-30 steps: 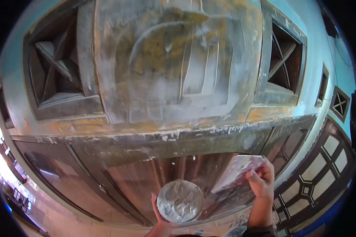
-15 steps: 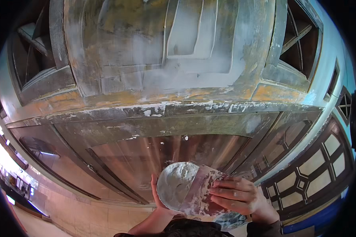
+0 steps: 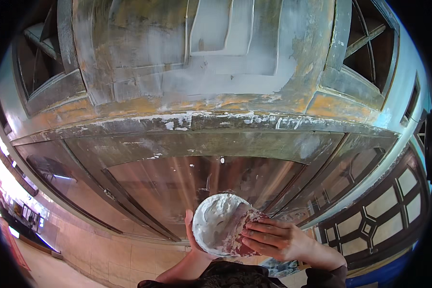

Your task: Applying putty or plaster to a wall surface around window frames using a hand scraper.

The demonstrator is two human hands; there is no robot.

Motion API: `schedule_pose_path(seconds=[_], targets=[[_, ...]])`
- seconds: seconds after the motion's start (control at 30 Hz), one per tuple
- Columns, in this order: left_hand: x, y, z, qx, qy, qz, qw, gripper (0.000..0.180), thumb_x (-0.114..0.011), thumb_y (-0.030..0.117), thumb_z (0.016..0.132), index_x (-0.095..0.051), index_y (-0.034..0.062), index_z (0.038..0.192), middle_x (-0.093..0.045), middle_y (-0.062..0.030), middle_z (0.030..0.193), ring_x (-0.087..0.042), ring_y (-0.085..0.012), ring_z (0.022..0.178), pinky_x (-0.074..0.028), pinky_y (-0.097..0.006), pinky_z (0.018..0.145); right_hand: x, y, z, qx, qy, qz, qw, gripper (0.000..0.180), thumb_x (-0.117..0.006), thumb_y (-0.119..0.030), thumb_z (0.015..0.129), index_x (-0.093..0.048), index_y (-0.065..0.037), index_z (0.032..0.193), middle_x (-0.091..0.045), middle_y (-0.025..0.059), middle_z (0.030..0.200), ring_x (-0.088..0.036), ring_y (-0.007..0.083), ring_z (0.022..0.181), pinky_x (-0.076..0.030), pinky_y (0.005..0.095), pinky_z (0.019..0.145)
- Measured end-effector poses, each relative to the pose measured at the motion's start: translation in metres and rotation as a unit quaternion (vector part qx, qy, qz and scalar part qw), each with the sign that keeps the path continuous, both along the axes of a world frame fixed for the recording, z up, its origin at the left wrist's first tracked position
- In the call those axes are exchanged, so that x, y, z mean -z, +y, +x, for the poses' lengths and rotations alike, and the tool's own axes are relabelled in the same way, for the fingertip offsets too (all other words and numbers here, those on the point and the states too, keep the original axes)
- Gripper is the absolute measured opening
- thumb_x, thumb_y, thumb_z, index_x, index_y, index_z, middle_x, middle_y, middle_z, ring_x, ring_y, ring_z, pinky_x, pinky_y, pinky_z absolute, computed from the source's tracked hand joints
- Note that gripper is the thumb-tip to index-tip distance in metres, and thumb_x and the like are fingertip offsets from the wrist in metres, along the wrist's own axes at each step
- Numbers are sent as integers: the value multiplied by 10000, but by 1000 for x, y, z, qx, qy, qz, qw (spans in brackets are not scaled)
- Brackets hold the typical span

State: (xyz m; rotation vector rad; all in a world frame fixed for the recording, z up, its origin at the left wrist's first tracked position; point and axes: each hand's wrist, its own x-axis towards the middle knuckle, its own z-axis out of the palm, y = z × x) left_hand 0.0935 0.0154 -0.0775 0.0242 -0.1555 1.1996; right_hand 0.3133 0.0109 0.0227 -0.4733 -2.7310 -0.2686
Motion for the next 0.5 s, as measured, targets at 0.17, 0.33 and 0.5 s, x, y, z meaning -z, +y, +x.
schedule_pose_path(seconds=[0.17, 0.33, 0.5], targets=[[6, 0, 5, -4, 7, 0, 1000, 996, -421, 809, 886, -422, 27, 1504, -484, -224, 1478, -519, -388, 1259, -429, -502, 1055, 1, 0, 8, -11, 22, 2, 1000, 393, -728, -226, 829, -713, -97, 1201, -675, 49, 1295, -636, 221, 1229, -517, 376, 1052], [10, 1, 11, 1, -9, 1, 1000, 1013, -412, 819, 885, -415, 17, 1506, -471, -233, 1494, -498, -398, 1305, -412, -512, 1084, 0, 0, 15, -8, 28, -7, 1000, 381, -727, -220, 835, -715, -104, 1198, -675, 44, 1293, -632, 216, 1235, -512, 373, 1058], [7, -5, 17, 11, -4, 3, 1000, 1038, -407, 829, 878, -391, 14, 1522, -458, -241, 1501, -496, -393, 1300, -406, -506, 1084, 0, -1, 20, -7, 8, -8, 1000, 380, -715, -200, 836, -710, -107, 1205, -672, 43, 1296, -628, 215, 1237, -508, 376, 1062]])
